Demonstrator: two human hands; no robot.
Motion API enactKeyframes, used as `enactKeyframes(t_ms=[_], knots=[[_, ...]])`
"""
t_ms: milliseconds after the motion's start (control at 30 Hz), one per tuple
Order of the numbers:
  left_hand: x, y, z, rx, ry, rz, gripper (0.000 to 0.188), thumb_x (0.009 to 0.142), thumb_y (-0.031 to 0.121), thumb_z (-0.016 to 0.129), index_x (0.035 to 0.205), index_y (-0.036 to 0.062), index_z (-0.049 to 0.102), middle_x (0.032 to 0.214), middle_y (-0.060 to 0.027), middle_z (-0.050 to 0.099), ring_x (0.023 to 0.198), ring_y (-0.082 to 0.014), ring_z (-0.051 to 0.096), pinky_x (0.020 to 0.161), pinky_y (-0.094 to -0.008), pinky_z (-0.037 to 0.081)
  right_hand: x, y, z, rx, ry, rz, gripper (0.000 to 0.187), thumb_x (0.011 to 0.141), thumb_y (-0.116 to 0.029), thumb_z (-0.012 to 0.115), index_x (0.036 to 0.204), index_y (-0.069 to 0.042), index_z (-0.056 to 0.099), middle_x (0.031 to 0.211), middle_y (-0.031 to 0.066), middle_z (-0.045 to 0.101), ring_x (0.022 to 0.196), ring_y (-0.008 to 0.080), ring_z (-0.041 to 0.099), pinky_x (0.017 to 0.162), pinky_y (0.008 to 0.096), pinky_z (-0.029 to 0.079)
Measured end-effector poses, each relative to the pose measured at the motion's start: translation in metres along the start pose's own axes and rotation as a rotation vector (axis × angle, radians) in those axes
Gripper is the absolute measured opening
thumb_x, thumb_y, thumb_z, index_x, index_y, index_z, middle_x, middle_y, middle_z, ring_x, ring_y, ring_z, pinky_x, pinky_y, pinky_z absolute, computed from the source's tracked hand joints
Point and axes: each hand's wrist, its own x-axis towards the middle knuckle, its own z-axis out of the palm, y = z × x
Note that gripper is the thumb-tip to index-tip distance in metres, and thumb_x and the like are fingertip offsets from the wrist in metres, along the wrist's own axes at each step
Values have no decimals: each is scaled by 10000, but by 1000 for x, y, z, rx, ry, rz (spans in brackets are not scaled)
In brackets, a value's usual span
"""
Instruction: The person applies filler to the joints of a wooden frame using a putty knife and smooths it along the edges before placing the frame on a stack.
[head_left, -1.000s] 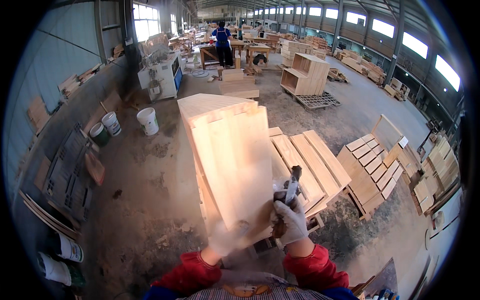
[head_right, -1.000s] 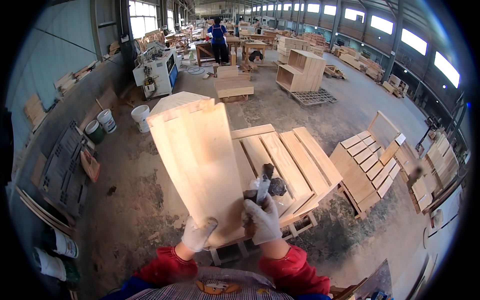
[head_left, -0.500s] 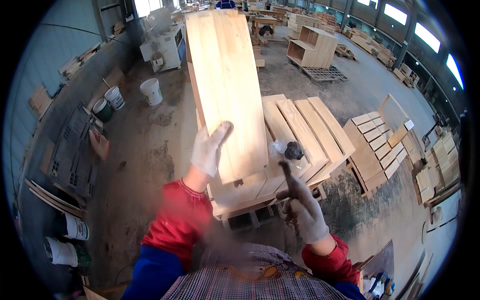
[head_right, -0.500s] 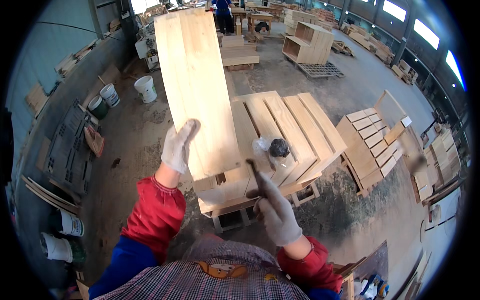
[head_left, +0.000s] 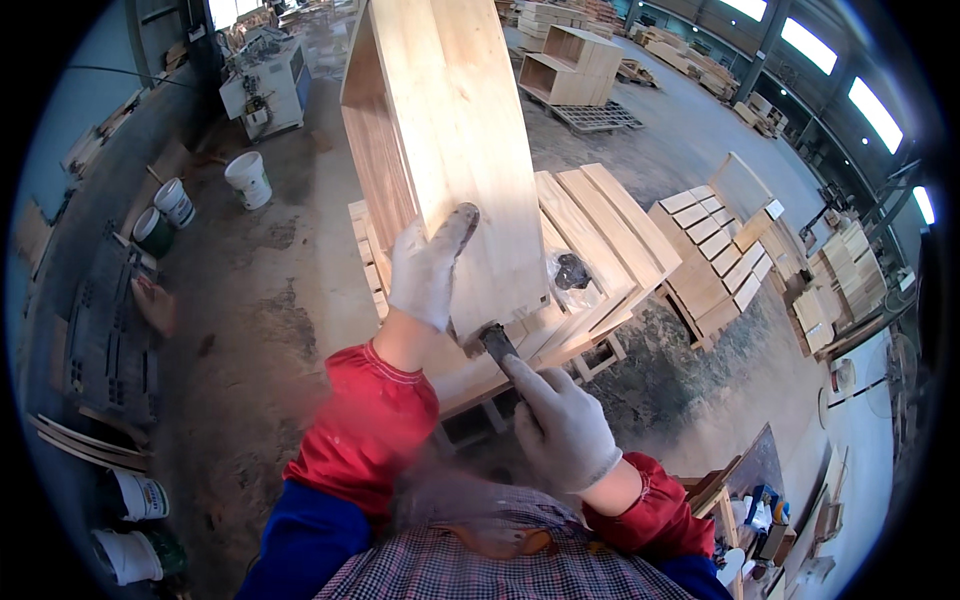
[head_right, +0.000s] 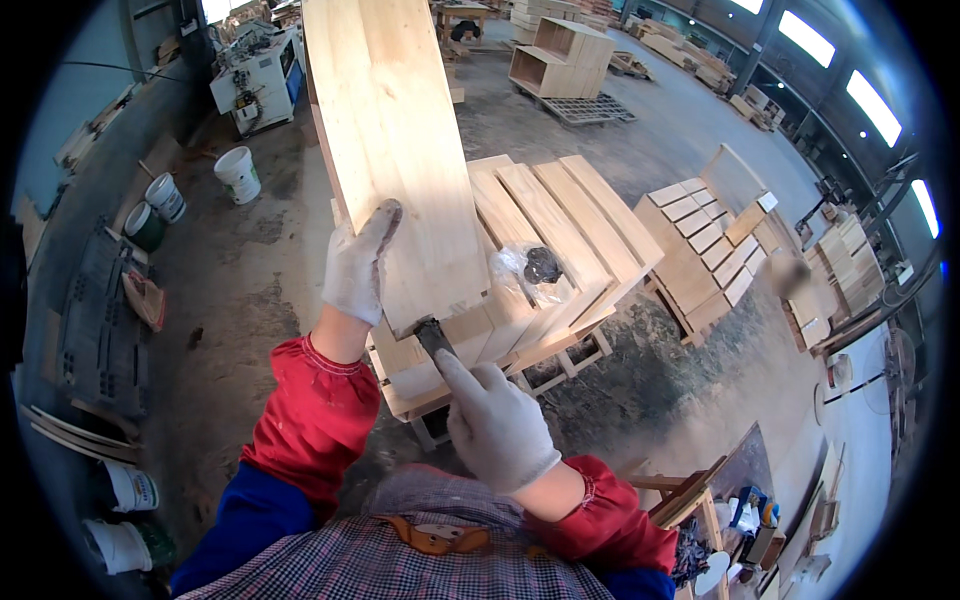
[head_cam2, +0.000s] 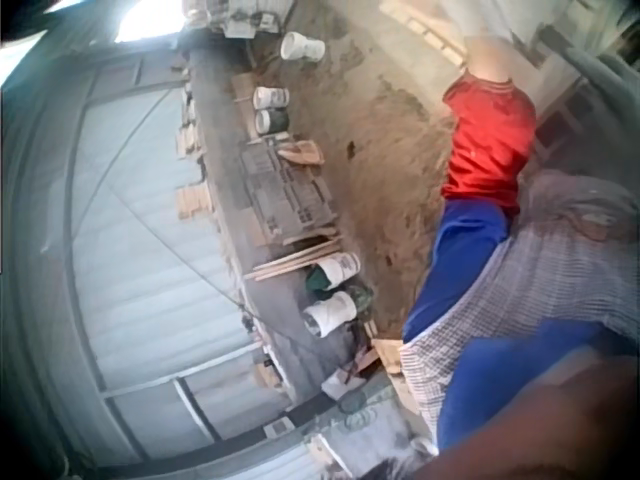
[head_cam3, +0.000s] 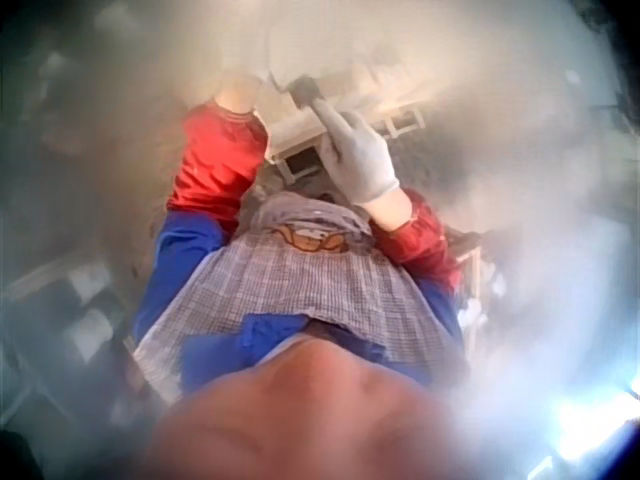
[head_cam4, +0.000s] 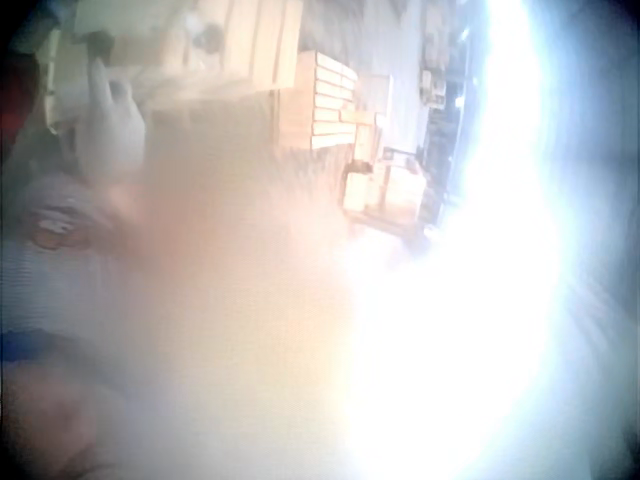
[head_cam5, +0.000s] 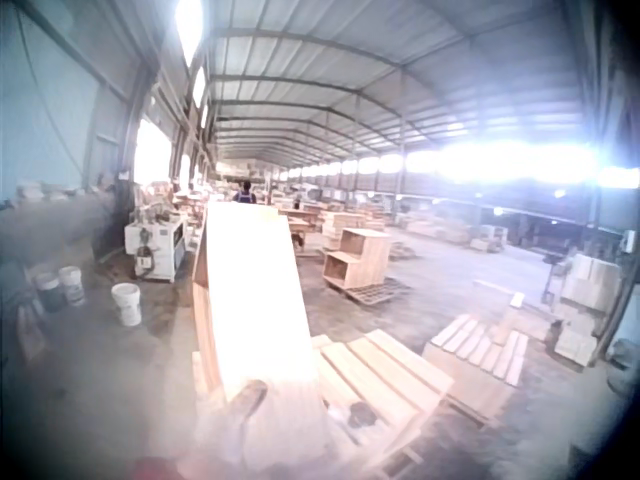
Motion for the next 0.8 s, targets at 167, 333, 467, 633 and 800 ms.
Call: enactKeyframes(t_ms=[167,333,467,633,800], knots=[[1,-5,-4,-40,-43,-8,231,878,152,584,1016,-33,583,948,-47,615,889,-102,587,803,-229,471,4,-10,6,-45,1,46,448,780,-59,534,1225,-61,481,815,147,521,649,336,582,567,410,486],[2,-11,-9,-105,-77,-26,283,877,147,592,1094,-27,542,1031,-66,599,964,-125,583,878,-252,472,6,-16,2,-82,-44,95,435,776,-50,532,1210,-59,495,826,159,538,664,350,587,582,416,489],[5,-12,-16,-54,-88,-11,302,878,152,591,1113,-26,527,1042,-66,594,976,-133,581,891,-261,472,3,-20,-11,-56,-78,128,414,773,-39,526,1186,-59,516,837,180,557,681,372,584,602,421,486],[5,-10,-10,-80,-64,-19,285,876,154,593,1088,-29,538,1011,-61,601,951,-126,584,875,-253,469,9,-20,-3,-24,-11,120,414,773,-44,527,1185,-70,514,824,171,555,677,365,586,590,418,490],[1,-7,-4,-78,-5,-3,227,874,155,597,1009,-27,584,933,-40,616,864,-94,588,802,-216,465,4,-18,-2,-116,-86,119,419,776,-63,533,1194,-70,499,814,151,543,645,344,591,564,409,495]])
